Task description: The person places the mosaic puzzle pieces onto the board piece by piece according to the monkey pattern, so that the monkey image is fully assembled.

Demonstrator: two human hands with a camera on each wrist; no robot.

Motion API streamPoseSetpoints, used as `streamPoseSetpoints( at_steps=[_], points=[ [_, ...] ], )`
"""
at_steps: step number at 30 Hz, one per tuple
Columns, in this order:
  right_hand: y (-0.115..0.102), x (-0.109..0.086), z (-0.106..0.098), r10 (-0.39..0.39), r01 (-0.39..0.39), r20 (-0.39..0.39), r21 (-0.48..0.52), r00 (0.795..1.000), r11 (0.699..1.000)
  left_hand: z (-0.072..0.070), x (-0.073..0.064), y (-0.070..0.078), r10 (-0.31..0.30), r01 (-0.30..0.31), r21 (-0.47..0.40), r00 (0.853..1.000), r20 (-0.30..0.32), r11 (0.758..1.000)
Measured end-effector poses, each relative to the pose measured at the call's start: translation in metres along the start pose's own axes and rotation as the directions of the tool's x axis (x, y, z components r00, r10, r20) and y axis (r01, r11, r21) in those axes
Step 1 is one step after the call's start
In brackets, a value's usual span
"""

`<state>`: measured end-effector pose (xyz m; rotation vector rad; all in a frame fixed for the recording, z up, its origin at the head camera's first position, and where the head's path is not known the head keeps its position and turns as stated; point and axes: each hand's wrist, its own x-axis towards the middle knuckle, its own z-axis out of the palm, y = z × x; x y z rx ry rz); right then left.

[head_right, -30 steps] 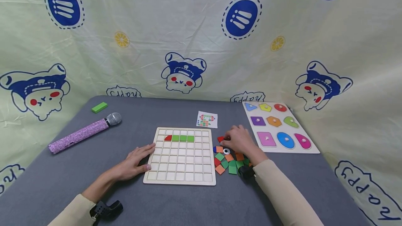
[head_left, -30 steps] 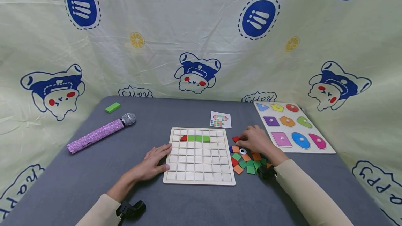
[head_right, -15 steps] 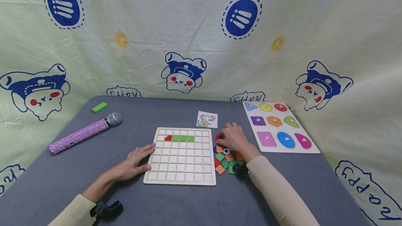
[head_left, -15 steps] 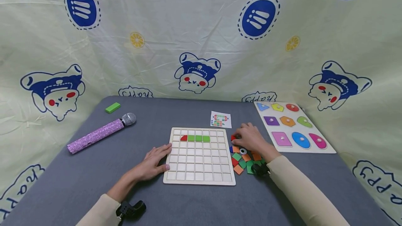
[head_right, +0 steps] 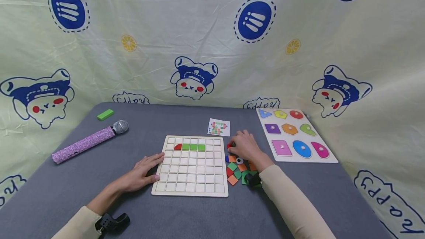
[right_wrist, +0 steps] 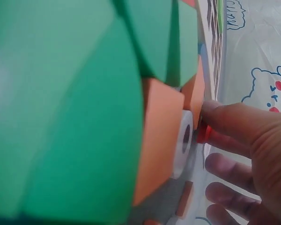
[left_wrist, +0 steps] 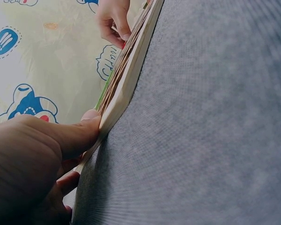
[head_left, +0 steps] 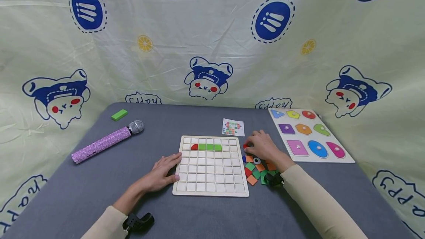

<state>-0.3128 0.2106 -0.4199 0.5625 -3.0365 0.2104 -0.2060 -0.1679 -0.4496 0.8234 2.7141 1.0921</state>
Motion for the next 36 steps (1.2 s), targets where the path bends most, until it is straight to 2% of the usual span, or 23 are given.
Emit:
streamPoseSetpoints(
  at_steps=[9, 18, 27, 36],
  points=[
    [-0.020, -0.003, -0.008, -0.087, 0.090, -0.067, 0.039, 0.994, 0.995, 0.000, 0.001, 0.000, -0.008, 0.008, -0.003, 1.000, 0.005, 1.000],
    [-0.042, 0.011, -0.005, -0.138, 0.140, -0.037, 0.067, 0.990, 0.988, 0.000, 0.000, 0.000, -0.007, 0.007, 0.005, 1.000, 0.008, 1.000],
    [-0.055, 0.024, 0.001, -0.136, 0.136, -0.006, 0.045, 0.991, 0.990, 0.000, 0.000, 0.002, -0.008, 0.008, -0.001, 1.000, 0.008, 1.000],
    [-0.061, 0.026, 0.006, -0.132, 0.132, -0.006, -0.025, 0.991, 0.991, 0.000, 0.000, 0.002, -0.007, 0.007, 0.000, 1.000, 0.008, 1.000]
  ],
)
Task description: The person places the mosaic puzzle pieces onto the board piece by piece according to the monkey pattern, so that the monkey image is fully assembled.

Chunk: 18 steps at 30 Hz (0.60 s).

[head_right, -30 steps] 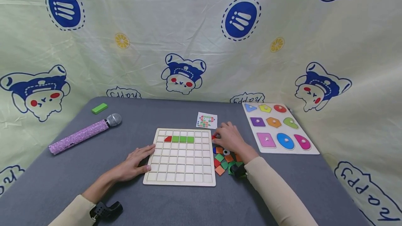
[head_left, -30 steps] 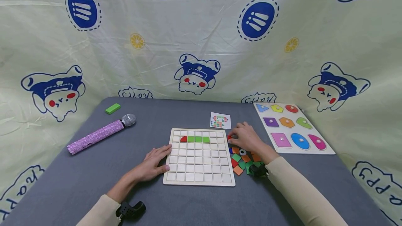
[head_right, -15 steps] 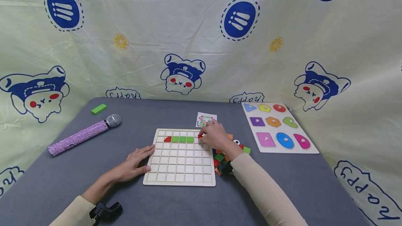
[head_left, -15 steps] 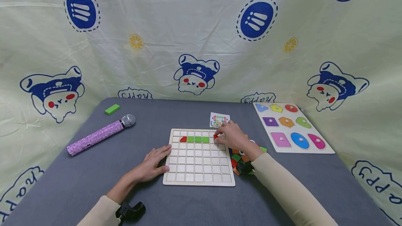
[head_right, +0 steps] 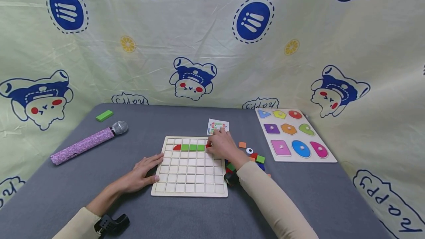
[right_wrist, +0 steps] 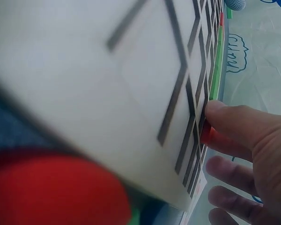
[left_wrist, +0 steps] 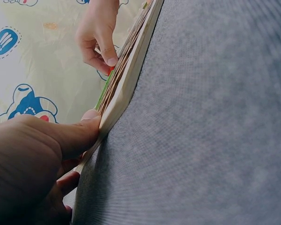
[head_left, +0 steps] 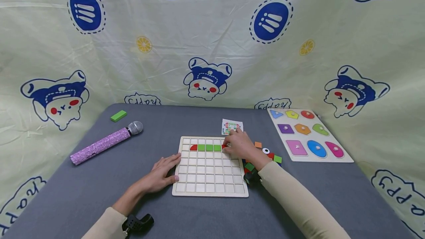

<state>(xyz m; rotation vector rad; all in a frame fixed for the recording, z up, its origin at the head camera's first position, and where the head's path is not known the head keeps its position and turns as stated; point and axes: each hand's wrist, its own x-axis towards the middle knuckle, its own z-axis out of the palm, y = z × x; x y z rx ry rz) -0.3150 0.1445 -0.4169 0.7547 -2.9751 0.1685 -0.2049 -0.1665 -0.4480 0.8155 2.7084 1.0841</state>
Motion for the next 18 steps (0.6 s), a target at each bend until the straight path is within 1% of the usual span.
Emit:
streamPoseSetpoints(
  at_steps=[5, 12, 18],
  points=[
    [-0.001, -0.001, 0.000, -0.004, 0.004, -0.014, 0.004, 1.000, 1.000, 0.000, 0.000, 0.000, 0.005, -0.005, -0.001, 1.000, -0.005, 1.000],
    [-0.001, -0.005, -0.002, 0.015, -0.014, -0.003, 0.032, 1.000, 0.999, 0.001, 0.000, 0.000, 0.018, -0.018, -0.001, 1.000, -0.026, 1.000],
    [0.002, -0.014, -0.010, 0.032, -0.029, -0.037, 0.089, 0.999, 0.996, 0.000, 0.001, 0.001, -0.007, 0.007, -0.012, 1.000, -0.003, 1.000]
  ],
)
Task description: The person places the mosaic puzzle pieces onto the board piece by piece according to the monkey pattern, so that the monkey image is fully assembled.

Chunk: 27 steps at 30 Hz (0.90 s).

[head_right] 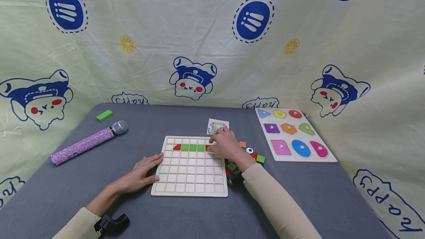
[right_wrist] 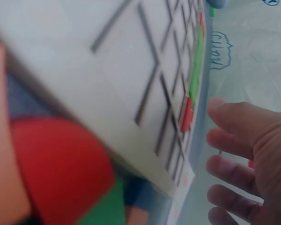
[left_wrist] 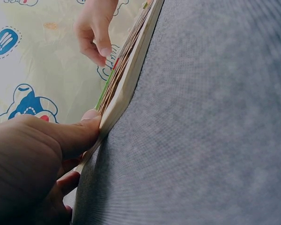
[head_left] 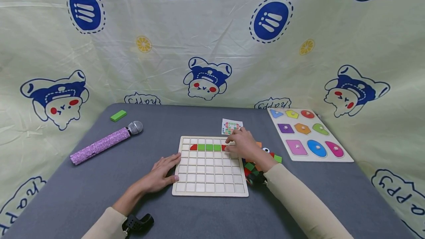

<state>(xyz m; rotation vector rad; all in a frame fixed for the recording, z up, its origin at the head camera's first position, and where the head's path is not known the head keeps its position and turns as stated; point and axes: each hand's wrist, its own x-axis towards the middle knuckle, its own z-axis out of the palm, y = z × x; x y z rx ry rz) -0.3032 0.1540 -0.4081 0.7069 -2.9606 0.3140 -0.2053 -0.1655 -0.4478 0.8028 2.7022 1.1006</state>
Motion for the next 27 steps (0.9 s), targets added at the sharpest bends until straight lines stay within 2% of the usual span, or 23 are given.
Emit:
streamPoseSetpoints(
  at_steps=[11, 20, 27],
  points=[
    [0.028, -0.034, -0.023, 0.004, -0.003, -0.088, 0.010, 0.996, 1.000, 0.000, -0.002, -0.001, 0.010, -0.010, 0.018, 1.000, -0.002, 1.000],
    [0.057, -0.065, -0.033, 0.056, -0.057, -0.106, -0.005, 0.993, 0.998, 0.000, -0.001, -0.001, 0.009, -0.009, 0.016, 1.000, -0.001, 1.000],
    [0.078, -0.084, -0.040, 0.129, -0.126, -0.083, 0.045, 0.988, 0.991, 0.000, 0.000, -0.001, 0.009, -0.009, 0.021, 1.000, -0.004, 1.000]
  ],
)
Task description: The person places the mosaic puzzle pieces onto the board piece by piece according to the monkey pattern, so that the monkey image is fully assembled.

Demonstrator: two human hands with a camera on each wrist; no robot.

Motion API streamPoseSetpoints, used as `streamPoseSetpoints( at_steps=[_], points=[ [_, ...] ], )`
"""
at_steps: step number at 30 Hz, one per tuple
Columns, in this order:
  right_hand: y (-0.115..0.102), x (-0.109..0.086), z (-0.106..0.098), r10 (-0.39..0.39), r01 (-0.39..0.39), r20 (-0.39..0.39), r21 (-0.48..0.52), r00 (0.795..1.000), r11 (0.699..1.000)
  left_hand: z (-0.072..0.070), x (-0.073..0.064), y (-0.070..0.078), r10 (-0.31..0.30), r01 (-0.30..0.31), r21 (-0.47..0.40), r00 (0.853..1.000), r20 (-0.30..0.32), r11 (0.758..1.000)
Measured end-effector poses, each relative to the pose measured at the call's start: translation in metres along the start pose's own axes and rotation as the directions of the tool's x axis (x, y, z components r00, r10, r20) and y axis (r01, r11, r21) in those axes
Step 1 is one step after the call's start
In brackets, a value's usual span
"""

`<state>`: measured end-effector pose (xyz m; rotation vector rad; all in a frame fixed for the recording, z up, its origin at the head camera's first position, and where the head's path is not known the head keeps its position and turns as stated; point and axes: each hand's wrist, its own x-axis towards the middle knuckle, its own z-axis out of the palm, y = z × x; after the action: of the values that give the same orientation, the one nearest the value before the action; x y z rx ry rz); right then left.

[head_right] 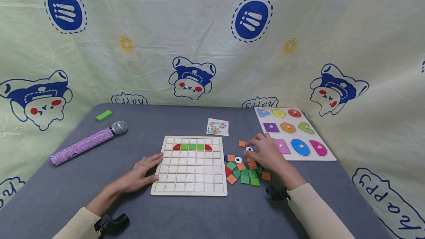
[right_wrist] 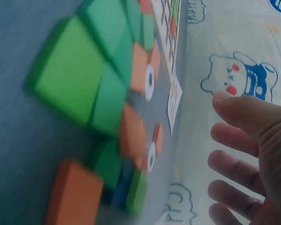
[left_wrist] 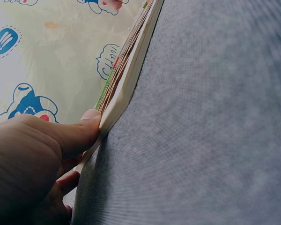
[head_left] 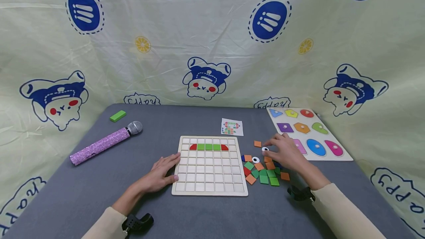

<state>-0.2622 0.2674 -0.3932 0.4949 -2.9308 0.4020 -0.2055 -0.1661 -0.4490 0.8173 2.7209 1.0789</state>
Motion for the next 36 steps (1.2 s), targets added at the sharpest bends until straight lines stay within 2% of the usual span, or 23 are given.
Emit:
streamPoseSetpoints(
  at_steps=[6, 13, 21, 31, 36],
  points=[
    [0.018, -0.013, -0.002, 0.019, -0.019, -0.027, -0.006, 0.999, 1.000, 0.000, 0.000, 0.000, -0.004, 0.004, -0.008, 1.000, 0.006, 1.000],
    [0.033, -0.021, 0.001, -0.008, 0.009, -0.065, 0.012, 0.998, 1.000, 0.000, 0.000, 0.000, -0.005, 0.005, -0.001, 1.000, 0.005, 1.000],
    [0.043, -0.020, 0.008, 0.031, -0.031, -0.032, 0.001, 0.999, 1.000, 0.001, 0.000, -0.001, 0.001, -0.001, -0.003, 1.000, 0.006, 1.000],
    [0.046, -0.012, 0.012, 0.022, -0.022, 0.011, -0.010, 1.000, 1.000, 0.000, 0.000, -0.001, 0.014, -0.014, -0.001, 1.000, 0.003, 1.000],
    [0.046, -0.009, 0.015, 0.015, -0.014, 0.016, -0.046, 1.000, 0.999, 0.000, 0.000, -0.002, 0.023, -0.023, 0.001, 1.000, -0.003, 1.000]
  ],
)
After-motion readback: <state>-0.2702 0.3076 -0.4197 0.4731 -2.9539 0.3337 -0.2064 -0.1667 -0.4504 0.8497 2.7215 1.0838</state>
